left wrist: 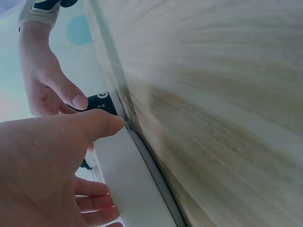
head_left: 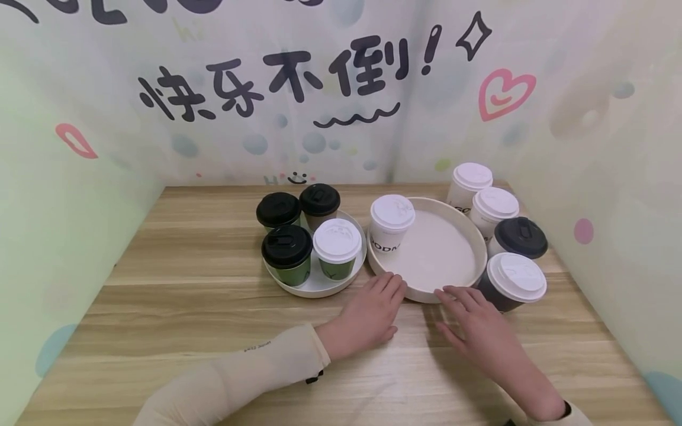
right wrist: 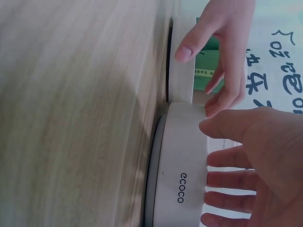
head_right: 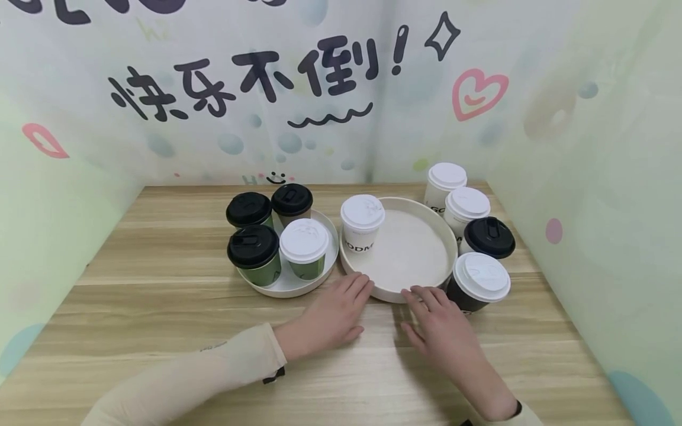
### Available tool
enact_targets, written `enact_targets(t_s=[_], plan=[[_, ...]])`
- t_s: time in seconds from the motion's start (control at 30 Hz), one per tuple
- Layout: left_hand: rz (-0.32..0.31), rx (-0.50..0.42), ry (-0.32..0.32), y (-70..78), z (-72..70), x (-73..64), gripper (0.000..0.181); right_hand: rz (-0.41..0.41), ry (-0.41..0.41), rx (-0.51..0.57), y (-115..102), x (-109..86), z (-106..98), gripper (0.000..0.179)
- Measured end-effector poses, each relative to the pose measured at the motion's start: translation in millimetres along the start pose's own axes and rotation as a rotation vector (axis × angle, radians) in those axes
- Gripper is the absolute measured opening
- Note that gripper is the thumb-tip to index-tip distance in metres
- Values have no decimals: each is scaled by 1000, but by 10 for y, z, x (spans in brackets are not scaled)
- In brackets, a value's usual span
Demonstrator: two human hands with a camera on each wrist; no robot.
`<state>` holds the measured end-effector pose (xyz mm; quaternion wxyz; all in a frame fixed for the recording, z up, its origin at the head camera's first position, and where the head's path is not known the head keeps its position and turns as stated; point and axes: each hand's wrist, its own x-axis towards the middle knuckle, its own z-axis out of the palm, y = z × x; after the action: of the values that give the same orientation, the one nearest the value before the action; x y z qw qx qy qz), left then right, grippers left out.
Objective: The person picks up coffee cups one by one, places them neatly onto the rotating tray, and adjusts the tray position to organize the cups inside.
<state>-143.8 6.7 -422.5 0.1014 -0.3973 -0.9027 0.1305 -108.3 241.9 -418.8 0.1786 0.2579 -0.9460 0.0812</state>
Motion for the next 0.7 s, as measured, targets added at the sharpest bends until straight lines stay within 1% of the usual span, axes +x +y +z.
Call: enact_targets(t_s=[0.17,0.2,0.27,0.33,0.4,0.43,0.47,0.57,0.63,0.7], plan=[[-3,1,0,-12,10,-5,82,-20,11,7,21,17,-22,59],[-4,0,1,-11,13,-3,82,-24,19,11,31,23,-37,55],[-3,-3,2,-12,13,-3,82,-25,48,32,51,36,-85,52],[-1,-3,3,-13,13,-5,82,-16,97,65,82,53,-158,52],[0,-3,2,-17,14,-6,81,1,160,92,121,74,-251,60],[0,-5,1,-20,13,-8,81,18,195,106,144,84,-301,62],[-2,-5,1,-22,15,-8,81,39,228,103,171,93,-351,67],[-6,-19,-3,-33,22,-6,80,120,305,102,273,109,-486,61],[-5,-28,-12,-39,26,-5,80,189,316,103,356,105,-554,59],[-1,-34,-26,-46,29,-2,79,271,292,117,436,91,-605,64]])
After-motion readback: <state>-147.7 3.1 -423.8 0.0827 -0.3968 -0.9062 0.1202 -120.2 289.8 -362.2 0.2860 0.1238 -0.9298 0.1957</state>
